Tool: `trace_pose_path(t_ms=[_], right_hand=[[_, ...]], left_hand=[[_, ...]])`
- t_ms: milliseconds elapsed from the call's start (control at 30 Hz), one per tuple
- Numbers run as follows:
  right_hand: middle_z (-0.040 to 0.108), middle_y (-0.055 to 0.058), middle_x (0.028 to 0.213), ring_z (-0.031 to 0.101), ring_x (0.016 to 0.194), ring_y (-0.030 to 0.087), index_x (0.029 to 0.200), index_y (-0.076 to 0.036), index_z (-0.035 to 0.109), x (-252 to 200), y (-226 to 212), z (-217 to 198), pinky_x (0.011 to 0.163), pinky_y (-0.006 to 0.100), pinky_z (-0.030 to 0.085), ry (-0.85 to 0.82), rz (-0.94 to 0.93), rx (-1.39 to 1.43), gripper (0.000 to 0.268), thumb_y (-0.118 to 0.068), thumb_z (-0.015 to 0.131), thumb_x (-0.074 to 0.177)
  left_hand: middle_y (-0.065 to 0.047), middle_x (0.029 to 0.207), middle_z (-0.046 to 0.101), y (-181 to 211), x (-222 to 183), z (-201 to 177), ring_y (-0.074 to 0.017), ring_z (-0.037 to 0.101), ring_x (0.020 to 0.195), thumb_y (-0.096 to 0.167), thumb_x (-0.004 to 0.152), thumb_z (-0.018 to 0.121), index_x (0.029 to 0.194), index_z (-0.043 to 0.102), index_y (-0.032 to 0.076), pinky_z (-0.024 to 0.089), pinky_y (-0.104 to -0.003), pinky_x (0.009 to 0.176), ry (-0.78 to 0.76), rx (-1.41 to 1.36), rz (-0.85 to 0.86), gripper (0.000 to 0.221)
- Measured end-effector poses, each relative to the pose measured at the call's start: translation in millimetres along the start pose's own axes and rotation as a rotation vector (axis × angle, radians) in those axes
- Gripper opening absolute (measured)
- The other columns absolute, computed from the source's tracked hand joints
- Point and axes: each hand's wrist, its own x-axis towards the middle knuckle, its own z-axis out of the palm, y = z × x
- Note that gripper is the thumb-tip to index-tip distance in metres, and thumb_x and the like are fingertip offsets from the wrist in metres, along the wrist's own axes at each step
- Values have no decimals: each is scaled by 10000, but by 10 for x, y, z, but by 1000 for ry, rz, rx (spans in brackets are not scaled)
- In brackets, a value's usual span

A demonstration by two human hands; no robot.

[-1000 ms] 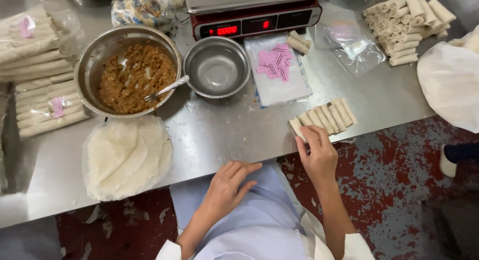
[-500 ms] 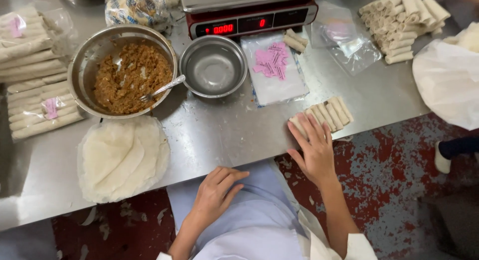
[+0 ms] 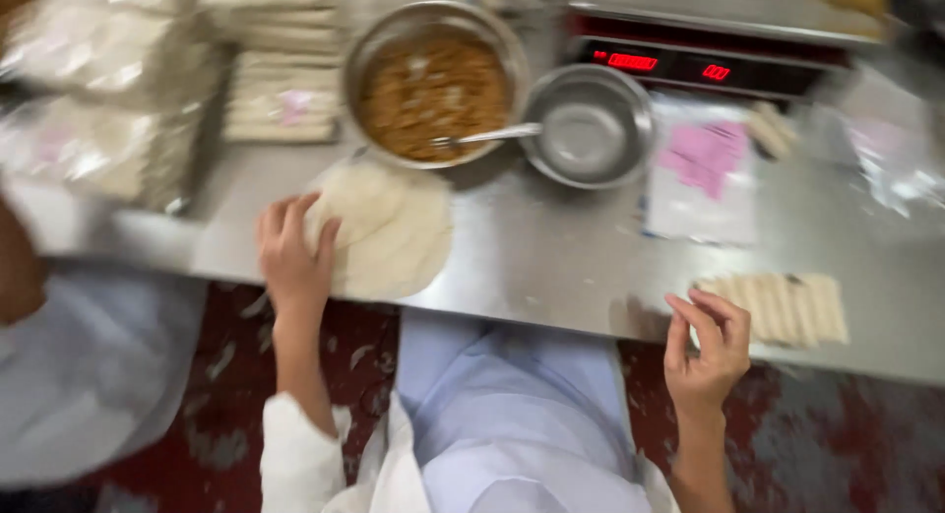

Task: Rolling crackers by placing filling on a wrapper and rolling it into a cylinder.

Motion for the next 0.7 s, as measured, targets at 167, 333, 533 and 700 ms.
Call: trace_pose_path(t_ms=[167, 333, 533, 700], right_hand=[[704, 33, 953, 689, 835, 224, 1000, -124, 818, 342, -324, 451, 783, 317, 567, -240, -9, 222, 176, 12, 728, 934], [702, 42, 946, 710, 858, 242, 1034, -131, 789, 495, -712, 712, 802, 348, 576, -402, -85, 260, 176, -21, 698, 931], [690, 33, 925, 696, 853, 215, 1087, -116, 774, 495, -758, 710, 814, 324, 580, -405, -66, 226, 163, -59, 668, 977], [594, 205, 1281, 628, 1213, 338, 1496, 1, 467, 327, -757, 860, 1047, 446, 503, -528, 337, 753, 573, -95, 662, 966]], left_hand=[[-149, 1111, 611, -255, 123, 275, -378, 616, 1021, 312, 775, 895, 1200, 689, 62, 501, -478, 919, -9, 23, 7, 535], [-25, 1145, 564, -199, 189, 362, -266, 585, 1108, 536, 826, 774, 1124, 667, 212, 486, -430, 904, -184, 183, 27, 454], [-113, 976, 652, -124, 431, 165, -369, 671, 984, 303, 937, 799, 1065, 624, 129, 506, -462, 870, -252, -326, -35, 278], [-71, 976, 632, 787, 233, 292, -254, 656, 955, 258, 971, 692, 1123, 552, 116, 492, -407, 886, -603, -920, -60, 251]])
